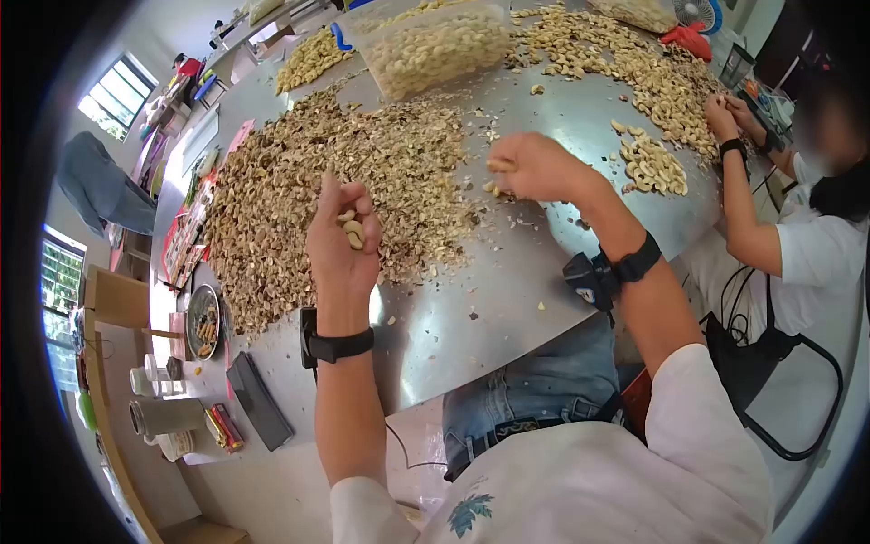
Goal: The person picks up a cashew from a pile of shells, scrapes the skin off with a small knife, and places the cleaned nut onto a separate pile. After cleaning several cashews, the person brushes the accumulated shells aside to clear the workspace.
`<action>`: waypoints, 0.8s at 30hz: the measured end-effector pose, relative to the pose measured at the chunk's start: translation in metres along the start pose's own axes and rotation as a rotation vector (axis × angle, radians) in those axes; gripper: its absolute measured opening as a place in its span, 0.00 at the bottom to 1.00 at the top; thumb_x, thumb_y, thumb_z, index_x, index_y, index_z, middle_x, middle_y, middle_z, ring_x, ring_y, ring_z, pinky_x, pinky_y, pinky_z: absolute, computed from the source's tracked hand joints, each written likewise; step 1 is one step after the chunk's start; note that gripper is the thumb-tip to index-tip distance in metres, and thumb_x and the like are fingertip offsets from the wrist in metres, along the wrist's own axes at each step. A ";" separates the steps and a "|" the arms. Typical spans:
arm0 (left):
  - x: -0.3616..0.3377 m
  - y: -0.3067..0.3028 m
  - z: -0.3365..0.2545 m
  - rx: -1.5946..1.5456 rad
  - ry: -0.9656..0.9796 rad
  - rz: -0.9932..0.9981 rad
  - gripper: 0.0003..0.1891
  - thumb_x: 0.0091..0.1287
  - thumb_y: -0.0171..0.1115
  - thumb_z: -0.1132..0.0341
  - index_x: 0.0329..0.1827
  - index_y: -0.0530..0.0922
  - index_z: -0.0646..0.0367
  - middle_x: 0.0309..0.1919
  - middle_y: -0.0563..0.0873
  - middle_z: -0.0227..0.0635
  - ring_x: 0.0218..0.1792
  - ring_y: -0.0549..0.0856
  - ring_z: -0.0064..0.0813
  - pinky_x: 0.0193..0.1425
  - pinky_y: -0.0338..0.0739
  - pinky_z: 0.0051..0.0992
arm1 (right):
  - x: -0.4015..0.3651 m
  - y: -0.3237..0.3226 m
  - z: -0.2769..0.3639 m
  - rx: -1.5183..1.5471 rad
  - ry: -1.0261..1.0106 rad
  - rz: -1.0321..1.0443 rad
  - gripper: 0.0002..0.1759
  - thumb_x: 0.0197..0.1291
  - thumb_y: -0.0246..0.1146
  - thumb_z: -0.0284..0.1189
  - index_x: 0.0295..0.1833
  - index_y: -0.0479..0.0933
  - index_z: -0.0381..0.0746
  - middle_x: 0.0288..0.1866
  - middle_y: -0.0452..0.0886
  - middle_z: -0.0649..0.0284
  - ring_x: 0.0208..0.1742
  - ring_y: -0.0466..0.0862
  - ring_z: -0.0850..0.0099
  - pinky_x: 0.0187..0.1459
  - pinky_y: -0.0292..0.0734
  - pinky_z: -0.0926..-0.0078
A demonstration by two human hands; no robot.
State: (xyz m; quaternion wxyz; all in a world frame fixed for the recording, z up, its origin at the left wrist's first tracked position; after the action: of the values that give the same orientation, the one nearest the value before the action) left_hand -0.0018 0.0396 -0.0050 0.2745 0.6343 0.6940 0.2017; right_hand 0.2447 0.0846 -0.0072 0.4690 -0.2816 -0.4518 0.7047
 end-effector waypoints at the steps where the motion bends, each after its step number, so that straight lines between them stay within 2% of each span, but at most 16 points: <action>1: -0.002 0.002 0.003 0.016 -0.017 -0.006 0.12 0.67 0.61 0.59 0.32 0.77 0.59 0.23 0.75 0.29 0.16 0.70 0.19 0.15 0.58 0.17 | -0.004 0.007 0.000 -0.014 -0.050 -0.010 0.08 0.46 0.63 0.29 0.35 0.79 0.40 0.27 0.78 0.56 0.30 0.76 0.60 0.37 0.73 0.66; 5: -0.001 0.007 0.001 0.164 0.013 0.088 0.07 0.65 0.62 0.66 0.34 0.77 0.61 0.22 0.75 0.28 0.15 0.68 0.15 0.14 0.56 0.15 | 0.003 0.008 0.016 -0.005 -0.147 -0.089 0.06 0.50 0.63 0.26 0.35 0.79 0.38 0.23 0.77 0.62 0.22 0.75 0.66 0.29 0.72 0.71; 6: 0.000 0.007 0.007 0.195 -0.011 0.162 0.05 0.61 0.63 0.73 0.39 0.78 0.61 0.22 0.76 0.26 0.14 0.67 0.13 0.13 0.55 0.14 | 0.001 0.004 0.020 0.271 -0.088 -0.064 0.06 0.51 0.63 0.27 0.34 0.79 0.37 0.23 0.77 0.63 0.22 0.76 0.69 0.26 0.71 0.72; 8: -0.009 0.019 0.009 0.236 -0.007 0.192 0.08 0.61 0.62 0.75 0.43 0.78 0.62 0.23 0.77 0.27 0.15 0.68 0.12 0.14 0.56 0.13 | -0.004 -0.004 0.038 0.837 0.023 -0.006 0.06 0.54 0.64 0.28 0.33 0.79 0.35 0.23 0.78 0.65 0.21 0.77 0.75 0.22 0.69 0.76; 11: -0.017 0.032 0.013 0.272 -0.002 0.285 0.16 0.59 0.63 0.78 0.51 0.76 0.62 0.24 0.77 0.27 0.15 0.68 0.12 0.14 0.57 0.12 | -0.005 -0.010 0.058 1.168 0.039 0.100 0.09 0.56 0.65 0.28 0.40 0.79 0.34 0.24 0.76 0.70 0.20 0.75 0.84 0.18 0.63 0.86; 15: -0.021 0.039 0.012 0.352 0.038 0.368 0.22 0.57 0.65 0.79 0.57 0.74 0.63 0.24 0.77 0.26 0.15 0.69 0.11 0.14 0.57 0.11 | -0.001 -0.005 0.074 1.289 -0.035 0.093 0.09 0.57 0.64 0.26 0.42 0.78 0.34 0.25 0.77 0.68 0.21 0.75 0.84 0.19 0.63 0.89; 24: -0.021 0.040 0.006 0.458 0.124 0.251 0.16 0.58 0.64 0.80 0.50 0.79 0.64 0.21 0.74 0.22 0.15 0.67 0.09 0.14 0.56 0.11 | -0.001 0.006 0.080 1.363 -0.068 -0.016 0.09 0.57 0.64 0.24 0.42 0.77 0.33 0.26 0.78 0.66 0.21 0.76 0.82 0.19 0.64 0.88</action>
State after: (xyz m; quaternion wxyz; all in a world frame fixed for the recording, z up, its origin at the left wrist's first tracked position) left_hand 0.0336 0.0225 0.0178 0.0537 0.7475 0.6528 0.1105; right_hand 0.1767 0.0527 0.0224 0.5323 0.1021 0.0763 0.8369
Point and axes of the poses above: each hand's wrist, its own x-axis towards the middle knuckle, its own y-axis out of the palm, z = x × y, the point moved 4 cm from there along x, towards the middle knuckle
